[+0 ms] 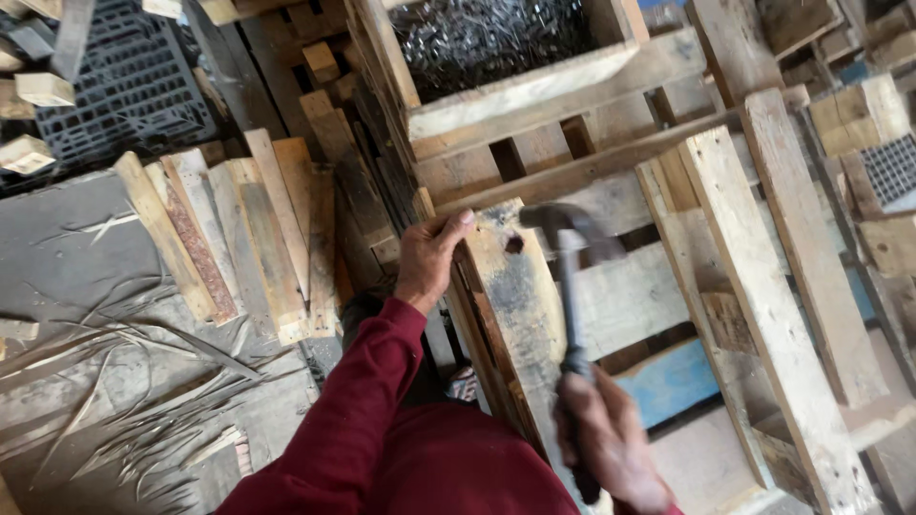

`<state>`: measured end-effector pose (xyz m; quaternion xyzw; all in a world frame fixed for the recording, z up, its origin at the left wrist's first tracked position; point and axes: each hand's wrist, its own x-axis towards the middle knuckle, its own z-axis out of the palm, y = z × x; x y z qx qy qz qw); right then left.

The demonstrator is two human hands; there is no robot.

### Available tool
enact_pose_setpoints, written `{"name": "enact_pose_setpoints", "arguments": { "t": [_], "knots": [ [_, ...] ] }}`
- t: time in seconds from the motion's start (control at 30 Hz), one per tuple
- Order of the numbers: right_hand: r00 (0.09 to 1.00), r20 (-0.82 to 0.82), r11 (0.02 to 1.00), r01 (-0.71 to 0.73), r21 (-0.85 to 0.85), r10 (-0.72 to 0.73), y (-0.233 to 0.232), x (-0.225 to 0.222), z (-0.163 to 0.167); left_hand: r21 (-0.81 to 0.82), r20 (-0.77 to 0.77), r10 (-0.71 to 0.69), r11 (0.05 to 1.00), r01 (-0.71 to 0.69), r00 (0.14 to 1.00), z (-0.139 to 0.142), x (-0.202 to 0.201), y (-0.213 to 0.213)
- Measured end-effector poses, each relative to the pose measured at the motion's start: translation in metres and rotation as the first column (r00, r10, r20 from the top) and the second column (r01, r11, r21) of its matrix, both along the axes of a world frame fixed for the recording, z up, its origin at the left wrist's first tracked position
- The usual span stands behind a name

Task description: The person repairs wooden pallets on a work surface. They hammer nails into a blue-painted deck board, pry at boards with the hammer claw, pull out nails, fit a new wooden plank into the pallet frame, and hammer nails to fasten the replacement board in place.

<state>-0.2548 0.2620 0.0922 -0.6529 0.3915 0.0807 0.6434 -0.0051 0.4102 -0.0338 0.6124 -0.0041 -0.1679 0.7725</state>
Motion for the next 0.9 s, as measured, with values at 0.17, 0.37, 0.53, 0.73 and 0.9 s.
{"name": "enact_pose_setpoints", "arguments": {
  "t": [0.17,0.37,0.53,0.73,0.9],
  "knots": [
    [0.673,0.735,0.996,-0.074,-0.045,0.083,-0.055,0.014,0.107,-0.034,-0.061,0.008,0.999,-0.01,0.998,0.001,-0.002,-0.003],
    [0.582,0.798,0.977,0.03,-0.212,0.156,-0.024,0.044,0.075,-0.136,-0.037,0.03,0.99,-0.035,0.999,0.0,-0.003,-0.001],
    [0.99,0.128,0.981,0.078,-0.179,-0.056,-0.03,0.004,0.02,-0.146,0.006,0.031,0.989,-0.03,1.0,0.006,0.0,-0.001],
    [0.506,0.837,0.968,-0.225,-0.108,0.211,-0.088,0.042,0.127,-0.103,-0.238,-0.055,0.994,0.032,0.97,0.003,-0.006,0.002],
    [0.964,0.111,0.928,-0.197,-0.316,0.242,0.016,0.058,0.048,-0.247,-0.087,-0.017,0.969,-0.005,0.996,-0.002,-0.001,0.004]
  ]
}}
